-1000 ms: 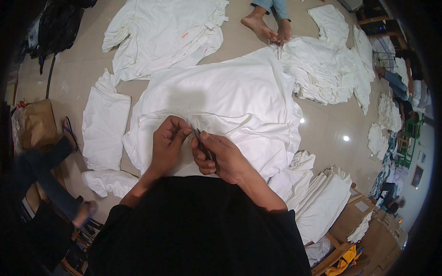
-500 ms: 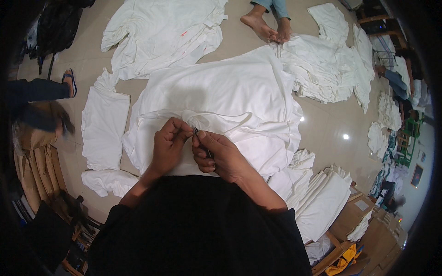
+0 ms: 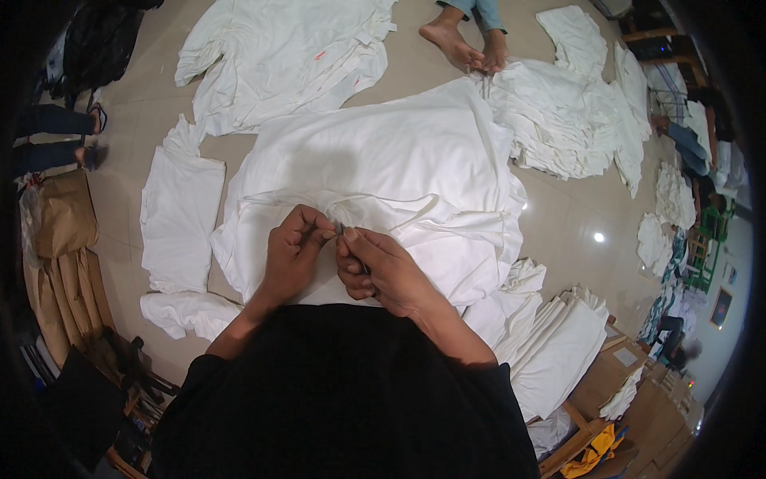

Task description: The person trims loose threads from white t-shirts using a small pair of shears, picking up shirts one by one from a pile on the floor and setting them aside after trimming.

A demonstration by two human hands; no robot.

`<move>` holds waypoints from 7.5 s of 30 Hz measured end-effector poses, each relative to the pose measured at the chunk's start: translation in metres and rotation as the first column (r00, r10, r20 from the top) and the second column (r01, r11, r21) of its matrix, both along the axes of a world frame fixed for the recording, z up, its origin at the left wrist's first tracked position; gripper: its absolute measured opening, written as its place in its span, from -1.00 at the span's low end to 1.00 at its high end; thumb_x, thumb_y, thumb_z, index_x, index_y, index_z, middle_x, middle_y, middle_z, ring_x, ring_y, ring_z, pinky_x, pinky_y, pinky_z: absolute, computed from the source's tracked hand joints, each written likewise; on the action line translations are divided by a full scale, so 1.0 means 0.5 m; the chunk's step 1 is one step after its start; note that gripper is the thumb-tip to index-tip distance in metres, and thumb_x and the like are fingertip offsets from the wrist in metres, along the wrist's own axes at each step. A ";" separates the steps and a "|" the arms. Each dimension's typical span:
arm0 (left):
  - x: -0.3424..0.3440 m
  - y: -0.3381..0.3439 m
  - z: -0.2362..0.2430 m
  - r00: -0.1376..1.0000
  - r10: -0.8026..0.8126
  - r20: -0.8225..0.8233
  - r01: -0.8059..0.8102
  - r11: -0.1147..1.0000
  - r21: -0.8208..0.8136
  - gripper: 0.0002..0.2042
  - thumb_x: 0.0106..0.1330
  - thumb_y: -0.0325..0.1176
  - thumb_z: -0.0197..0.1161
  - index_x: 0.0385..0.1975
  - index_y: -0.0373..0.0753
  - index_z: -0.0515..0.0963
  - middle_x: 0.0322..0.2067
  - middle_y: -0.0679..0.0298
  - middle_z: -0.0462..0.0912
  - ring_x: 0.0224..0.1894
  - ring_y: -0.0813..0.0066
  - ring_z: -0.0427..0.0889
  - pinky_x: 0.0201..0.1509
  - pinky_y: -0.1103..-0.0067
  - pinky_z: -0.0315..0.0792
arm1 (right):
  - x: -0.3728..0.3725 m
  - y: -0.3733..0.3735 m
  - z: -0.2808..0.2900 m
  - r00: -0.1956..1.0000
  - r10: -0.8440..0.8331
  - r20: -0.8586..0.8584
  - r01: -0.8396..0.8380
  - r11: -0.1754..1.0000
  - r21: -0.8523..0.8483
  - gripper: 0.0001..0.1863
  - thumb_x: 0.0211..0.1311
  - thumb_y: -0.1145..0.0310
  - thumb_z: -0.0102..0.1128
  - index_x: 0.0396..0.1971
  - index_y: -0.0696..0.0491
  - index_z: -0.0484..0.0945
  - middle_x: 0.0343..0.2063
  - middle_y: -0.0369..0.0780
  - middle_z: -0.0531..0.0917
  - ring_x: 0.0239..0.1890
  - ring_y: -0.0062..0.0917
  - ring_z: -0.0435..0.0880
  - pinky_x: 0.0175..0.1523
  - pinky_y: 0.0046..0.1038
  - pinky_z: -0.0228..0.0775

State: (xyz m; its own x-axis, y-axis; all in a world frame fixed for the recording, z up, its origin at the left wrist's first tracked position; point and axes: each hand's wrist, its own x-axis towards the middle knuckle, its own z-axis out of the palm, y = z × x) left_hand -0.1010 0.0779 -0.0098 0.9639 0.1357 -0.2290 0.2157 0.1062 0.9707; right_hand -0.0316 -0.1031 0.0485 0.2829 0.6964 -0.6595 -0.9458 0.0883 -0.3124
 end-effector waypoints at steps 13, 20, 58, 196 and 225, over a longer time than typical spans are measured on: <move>-0.170 0.294 -0.137 0.716 0.696 0.053 -0.681 0.680 0.272 -0.85 0.61 -0.41 0.19 -0.19 -0.35 0.59 -0.26 0.21 0.76 -0.25 0.61 0.63 -0.03 0.60 0.54 | 0.066 -0.111 0.009 0.837 -0.355 0.415 0.406 0.913 -0.038 -0.62 0.68 0.01 -0.07 -0.15 0.05 0.47 -0.48 -0.41 0.34 -0.61 -0.79 0.23 -0.53 -0.65 0.09; -0.557 0.402 -0.488 0.692 0.639 -0.336 -0.334 0.696 0.636 -0.80 0.56 -0.33 0.26 -0.14 -0.36 0.71 -0.43 0.31 0.71 -0.36 0.63 0.63 -0.19 0.62 0.54 | 0.104 -0.146 0.030 0.729 -0.404 0.552 0.493 0.870 -0.015 -0.64 0.72 0.05 -0.12 -0.12 0.06 0.43 -0.46 -0.38 0.31 -0.59 -0.78 0.21 -0.52 -0.69 0.10; -0.008 0.380 -0.025 0.948 0.317 0.021 -0.317 0.948 0.030 -0.96 0.51 -0.46 0.11 -0.20 -0.26 0.47 -0.31 0.48 0.48 -0.22 0.76 0.38 -0.05 0.76 0.26 | 0.156 -0.353 0.048 0.219 0.422 0.880 0.786 0.458 -0.415 -0.73 0.21 0.62 0.38 -0.09 0.15 0.63 -0.26 -0.37 0.64 -0.40 -0.77 0.41 -0.26 -0.65 0.31; 0.279 0.025 -0.257 0.972 -0.234 0.033 0.231 0.971 0.060 -0.79 0.63 -0.24 0.18 -0.13 -0.27 0.55 -0.29 0.46 0.55 -0.21 0.70 0.40 -0.07 0.64 0.37 | 0.176 0.045 -0.189 0.118 0.626 0.771 0.463 0.652 -0.600 -0.79 0.21 0.47 0.40 -0.26 0.32 0.70 -0.46 0.03 0.75 -0.46 -0.27 0.73 -0.24 -0.32 0.56; -0.468 0.494 -0.521 0.708 0.618 -0.342 -0.099 0.566 0.818 -0.69 0.58 -0.22 0.13 -0.21 -0.41 0.58 -0.20 -0.26 0.66 -0.06 -0.28 0.62 0.01 0.12 0.49 | 0.163 -0.045 -0.091 0.362 0.234 0.902 0.671 0.606 -0.427 -0.72 0.38 0.37 0.43 -0.01 0.18 0.67 -0.37 -0.40 0.59 -0.61 -0.87 0.32 -0.55 -0.69 0.08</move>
State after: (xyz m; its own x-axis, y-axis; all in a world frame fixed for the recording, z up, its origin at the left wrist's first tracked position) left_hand -0.3348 0.3249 -0.2705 0.5085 0.7975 -0.3246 0.8212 -0.3357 0.4615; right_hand 0.0499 -0.1257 0.0029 0.9964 -0.0128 -0.0833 -0.0813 -0.4052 -0.9106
